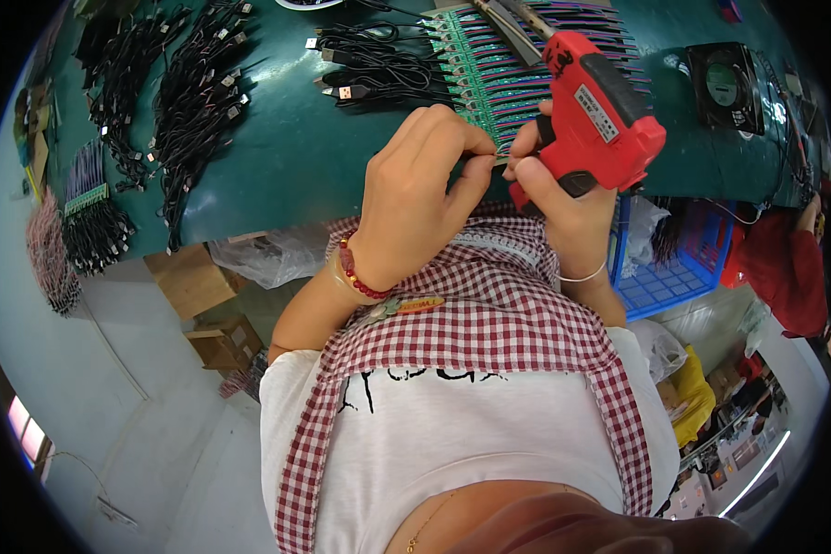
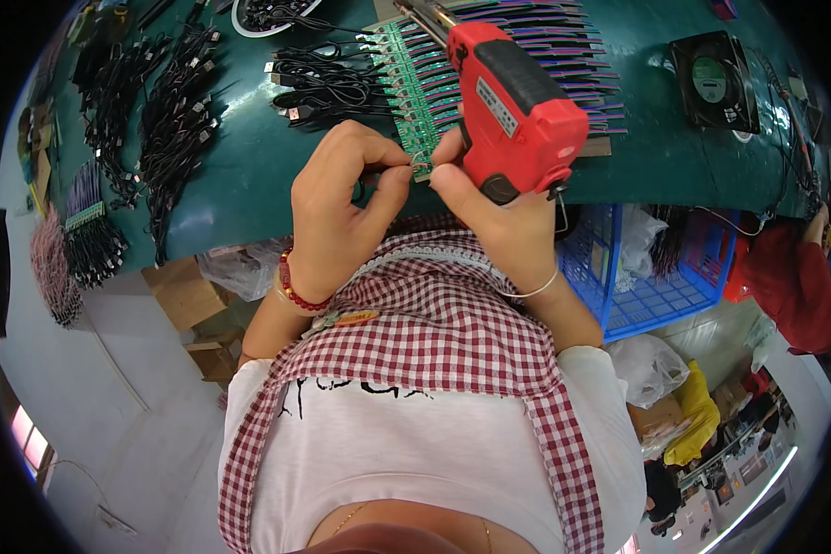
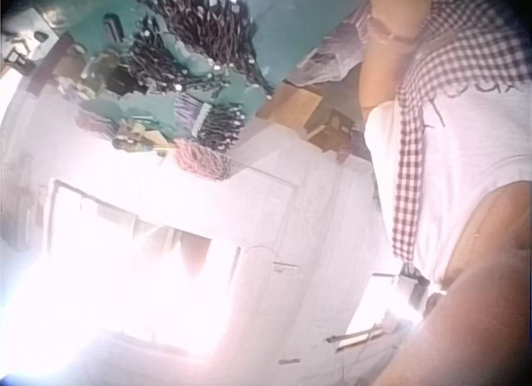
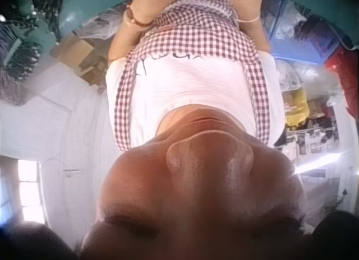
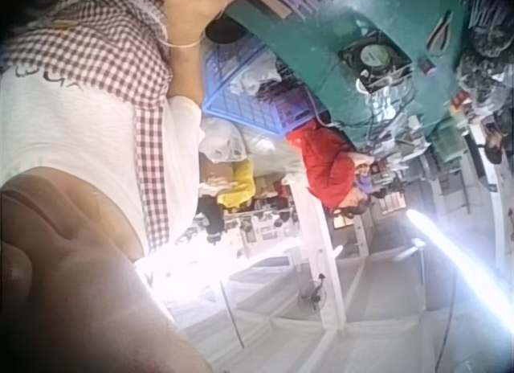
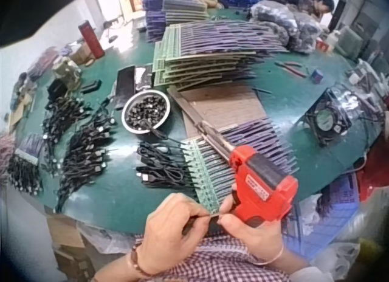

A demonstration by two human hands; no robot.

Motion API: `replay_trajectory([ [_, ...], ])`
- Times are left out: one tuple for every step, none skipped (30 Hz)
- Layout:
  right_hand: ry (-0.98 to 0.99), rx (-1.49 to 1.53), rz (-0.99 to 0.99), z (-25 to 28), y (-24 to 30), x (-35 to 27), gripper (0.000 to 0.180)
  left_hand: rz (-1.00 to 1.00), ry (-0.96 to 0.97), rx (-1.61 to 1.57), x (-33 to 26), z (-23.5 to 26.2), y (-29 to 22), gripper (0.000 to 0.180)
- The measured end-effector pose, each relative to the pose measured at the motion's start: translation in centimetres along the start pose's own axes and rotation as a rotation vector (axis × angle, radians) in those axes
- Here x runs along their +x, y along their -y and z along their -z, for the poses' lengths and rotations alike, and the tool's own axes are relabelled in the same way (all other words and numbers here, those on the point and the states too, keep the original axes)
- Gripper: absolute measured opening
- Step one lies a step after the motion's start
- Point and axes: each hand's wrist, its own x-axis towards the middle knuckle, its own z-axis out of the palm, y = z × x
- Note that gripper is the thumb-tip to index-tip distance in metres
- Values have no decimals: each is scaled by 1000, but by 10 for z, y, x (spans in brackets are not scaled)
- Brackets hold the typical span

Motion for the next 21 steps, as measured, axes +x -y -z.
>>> replay_trajectory([
  [-2, -1, -2, -2, -1, 0, 34, 1, 2, -2, 0, -1, 0, 17],
  [-14, 49, -8, -6, -2, -1, 39, 6, 1, -1, -1, -2, 1, 16],
  [-25, 99, -15, -7, -3, -2, 44, 11, 0, 0, -2, -3, 1, 16],
  [-28, 98, -18, -6, -3, -3, 44, 13, 3, -2, -3, -4, 1, 16],
  [-17, 108, -8, -6, -4, -1, 47, 14, -1, -16, -3, -5, 1, 16],
  [-5, 118, 1, -5, -5, 0, 50, 15, -5, -30, -3, -5, 1, 16],
  [-7, 118, -1, -5, -6, 1, 50, 16, -3, -31, -3, -5, 1, 16],
  [4, 122, 3, -5, -7, 2, 50, 3, 4, -18, -2, -4, 1, 16],
  [15, 125, 7, -5, -7, 3, 50, -10, 10, -6, -1, -4, 2, 16],
  [15, 125, 7, -6, -7, 3, 50, -9, 11, -6, -1, -4, 2, 16],
  [1, 132, -9, -7, -6, 3, 49, -14, 5, 3, -1, -4, 2, 15],
  [-14, 140, -25, -8, -5, 2, 49, -20, 0, 12, -2, -5, 2, 15],
  [-13, 139, -27, -7, -6, 2, 49, -18, -1, 12, -2, -5, 2, 15],
  [-6, 126, -25, -6, -8, 1, 48, -10, 8, -16, -2, -5, 2, 15],
  [0, 113, -22, -4, -9, 1, 47, -2, 17, -45, -2, -6, 2, 15],
  [0, 113, -23, -3, -9, 0, 47, -1, 17, -46, -2, -5, 0, 15],
  [32, 112, -15, -2, -9, 1, 48, 71, 37, -90, -2, -4, -2, 14],
  [64, 111, -7, -1, -9, 1, 48, 143, 57, -134, -2, -2, -3, 14],
  [64, 111, -10, 2, -8, 0, 48, 146, 57, -134, 0, -1, -3, 14],
  [69, 22, -29, 5, -7, -1, 48, 103, 58, -95, 1, -1, -1, 14],
  [73, -68, -48, 8, -7, -1, 48, 60, 58, -56, 3, 0, 1, 14],
])
